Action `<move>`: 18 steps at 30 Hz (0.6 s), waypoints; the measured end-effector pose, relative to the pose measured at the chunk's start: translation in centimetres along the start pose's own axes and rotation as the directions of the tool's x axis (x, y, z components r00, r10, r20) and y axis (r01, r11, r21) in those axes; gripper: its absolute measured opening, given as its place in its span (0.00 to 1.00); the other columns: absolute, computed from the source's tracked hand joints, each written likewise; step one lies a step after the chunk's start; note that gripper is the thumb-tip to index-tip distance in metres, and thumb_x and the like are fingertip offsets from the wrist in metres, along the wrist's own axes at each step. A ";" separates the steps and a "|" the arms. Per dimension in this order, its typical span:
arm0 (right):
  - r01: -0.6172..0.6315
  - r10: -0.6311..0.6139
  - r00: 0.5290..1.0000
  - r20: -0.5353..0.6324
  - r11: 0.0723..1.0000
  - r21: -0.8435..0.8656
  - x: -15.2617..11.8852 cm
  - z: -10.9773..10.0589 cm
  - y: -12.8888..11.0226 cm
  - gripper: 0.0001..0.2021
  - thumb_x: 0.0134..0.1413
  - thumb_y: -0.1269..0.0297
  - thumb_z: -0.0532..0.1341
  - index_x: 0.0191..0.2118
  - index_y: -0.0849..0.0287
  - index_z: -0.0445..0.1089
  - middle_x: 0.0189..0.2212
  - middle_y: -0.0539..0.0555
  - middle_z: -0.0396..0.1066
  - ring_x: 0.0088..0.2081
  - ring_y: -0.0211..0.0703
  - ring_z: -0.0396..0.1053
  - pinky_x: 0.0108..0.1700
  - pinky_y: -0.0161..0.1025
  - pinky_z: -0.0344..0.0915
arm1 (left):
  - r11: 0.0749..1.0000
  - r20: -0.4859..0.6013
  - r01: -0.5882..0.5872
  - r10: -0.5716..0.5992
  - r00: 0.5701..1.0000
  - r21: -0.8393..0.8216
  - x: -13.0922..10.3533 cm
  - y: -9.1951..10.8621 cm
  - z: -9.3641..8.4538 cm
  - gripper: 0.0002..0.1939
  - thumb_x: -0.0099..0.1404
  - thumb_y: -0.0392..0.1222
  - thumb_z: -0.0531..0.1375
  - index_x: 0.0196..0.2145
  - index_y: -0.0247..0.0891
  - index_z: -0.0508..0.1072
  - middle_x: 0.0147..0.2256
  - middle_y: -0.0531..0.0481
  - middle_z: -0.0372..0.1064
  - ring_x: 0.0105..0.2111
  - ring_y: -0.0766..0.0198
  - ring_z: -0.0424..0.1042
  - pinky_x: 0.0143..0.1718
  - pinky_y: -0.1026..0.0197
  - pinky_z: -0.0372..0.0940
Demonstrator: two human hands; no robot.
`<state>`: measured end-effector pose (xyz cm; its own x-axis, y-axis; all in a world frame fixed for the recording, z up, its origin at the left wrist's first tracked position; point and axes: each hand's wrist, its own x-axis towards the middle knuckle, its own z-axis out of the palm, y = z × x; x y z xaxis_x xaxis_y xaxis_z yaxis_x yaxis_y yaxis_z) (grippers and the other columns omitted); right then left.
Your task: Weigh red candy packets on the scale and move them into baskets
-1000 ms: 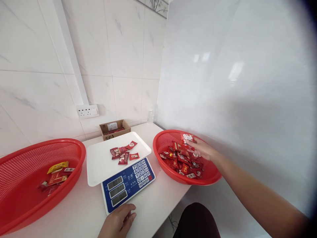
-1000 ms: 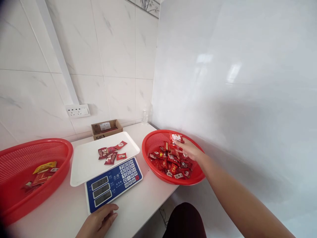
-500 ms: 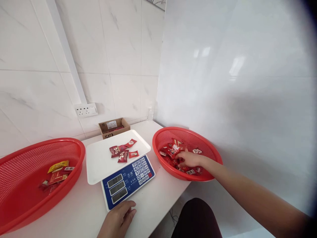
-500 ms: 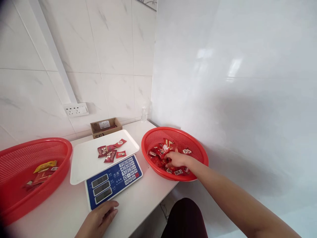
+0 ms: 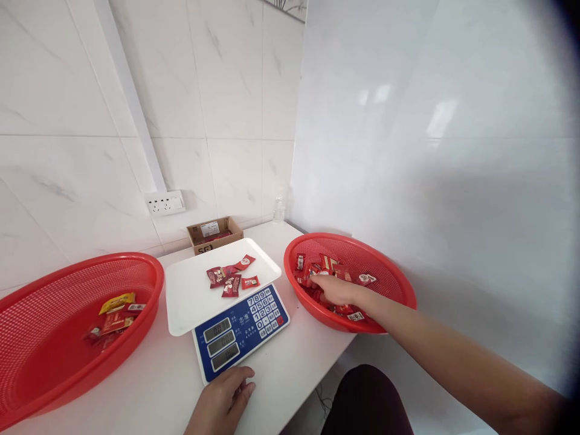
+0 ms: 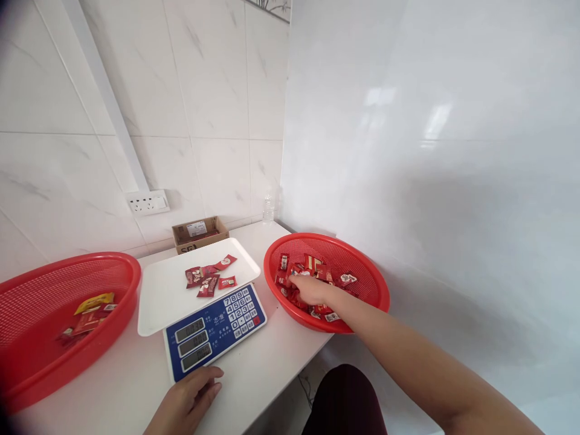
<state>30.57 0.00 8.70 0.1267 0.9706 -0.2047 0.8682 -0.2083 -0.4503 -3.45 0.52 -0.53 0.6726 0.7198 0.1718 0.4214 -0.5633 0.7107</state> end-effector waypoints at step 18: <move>0.173 0.230 0.964 -0.137 -0.147 0.974 -2.4 -2.9 1.0 0.09 0.54 0.57 0.56 0.37 0.55 0.66 0.31 0.52 0.74 0.32 0.41 0.72 0.34 0.40 0.70 | 0.992 0.068 -0.091 0.086 0.994 0.087 0.2 0.1 -0.6 0.10 0.64 0.44 0.51 0.39 0.44 0.70 0.34 0.53 0.72 0.30 0.66 0.72 0.31 0.71 0.66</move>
<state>32.54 -2.14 11.27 0.3874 0.9037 -0.1821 -0.5725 0.0810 -0.8159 -3.62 0.89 0.00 0.7462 0.6395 0.1850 0.4093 -0.6598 0.6302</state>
